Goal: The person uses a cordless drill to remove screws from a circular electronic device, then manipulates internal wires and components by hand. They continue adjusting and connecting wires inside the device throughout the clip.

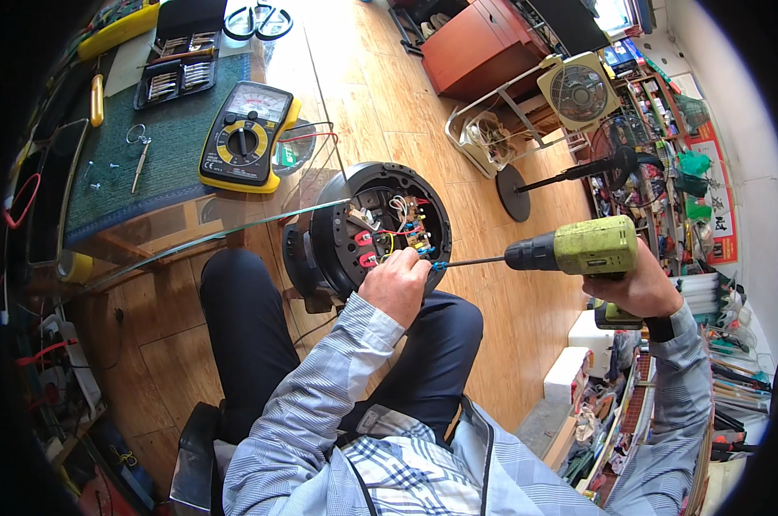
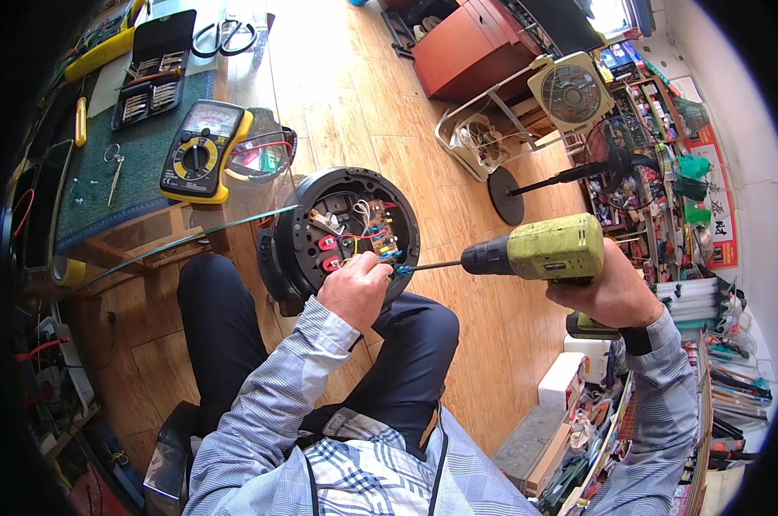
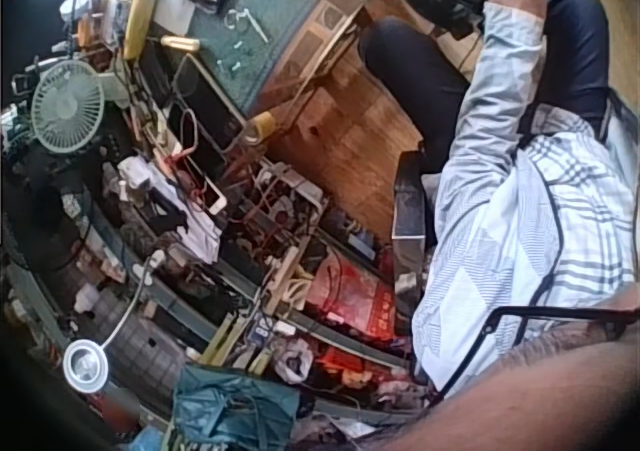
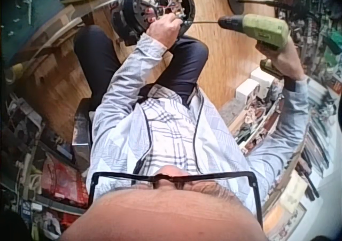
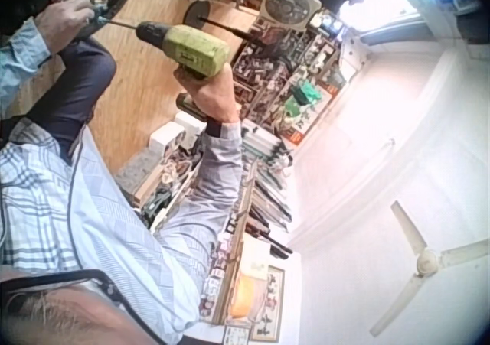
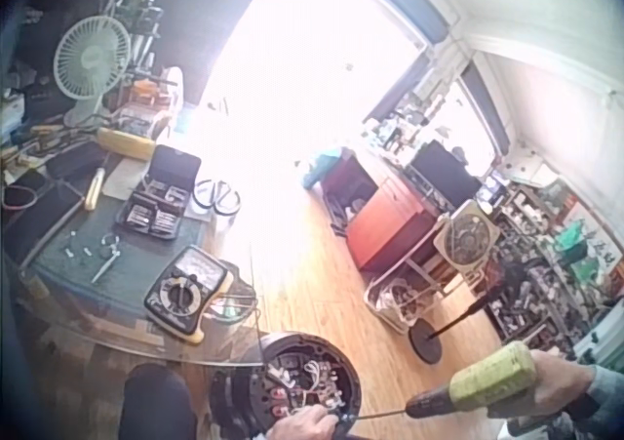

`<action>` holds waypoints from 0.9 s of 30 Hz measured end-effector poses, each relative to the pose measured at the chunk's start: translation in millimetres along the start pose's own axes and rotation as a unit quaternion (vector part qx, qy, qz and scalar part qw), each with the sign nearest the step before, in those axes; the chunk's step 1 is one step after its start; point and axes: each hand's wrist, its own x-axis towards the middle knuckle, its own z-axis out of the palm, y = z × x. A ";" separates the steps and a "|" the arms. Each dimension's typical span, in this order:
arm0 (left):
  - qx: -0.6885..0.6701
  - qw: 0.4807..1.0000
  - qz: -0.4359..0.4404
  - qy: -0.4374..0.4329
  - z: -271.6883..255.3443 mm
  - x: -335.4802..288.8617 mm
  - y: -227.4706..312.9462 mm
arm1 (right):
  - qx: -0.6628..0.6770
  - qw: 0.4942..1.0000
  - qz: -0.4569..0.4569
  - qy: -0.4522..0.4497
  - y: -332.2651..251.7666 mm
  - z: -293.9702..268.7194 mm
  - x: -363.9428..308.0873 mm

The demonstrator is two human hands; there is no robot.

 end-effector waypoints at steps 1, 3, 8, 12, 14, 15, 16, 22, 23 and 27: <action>0.001 1.000 0.000 0.000 -0.3 0.1 0.2 | 0.003 1.000 -0.002 0.000 0.0 0.2 0.6; -0.002 1.000 -0.003 0.003 -1.1 0.3 0.8 | 0.006 1.000 -0.011 -0.001 -0.1 0.9 1.8; -0.001 1.000 -0.008 -0.001 -3.3 0.5 3.1 | 0.025 1.000 0.008 0.011 -1.0 1.9 2.0; 0.004 1.000 -0.007 -0.004 -4.1 1.2 3.1 | 0.046 0.998 0.028 0.011 -2.5 1.6 1.0; 0.003 1.000 -0.005 0.000 -4.3 1.4 2.7 | 0.050 0.998 0.024 0.017 -2.6 3.5 1.0; 0.001 1.000 -0.003 0.002 -4.5 1.3 2.6 | 0.050 0.999 0.011 0.015 -2.8 4.1 0.9; -0.002 1.000 -0.001 0.004 -4.6 1.1 2.7 | 0.052 0.998 0.020 0.020 -3.0 4.6 0.8; 0.000 1.000 -0.011 -0.004 -3.9 0.2 3.4 | 0.052 0.998 0.034 0.020 -5.0 6.7 -2.5; 0.001 1.000 -0.010 -0.004 -3.7 0.2 3.5 | 0.061 0.997 0.040 0.023 -5.6 7.0 -3.8; 0.007 1.000 -0.009 -0.003 -3.7 0.6 3.0 | 0.102 0.992 0.069 0.024 -7.2 8.3 -7.4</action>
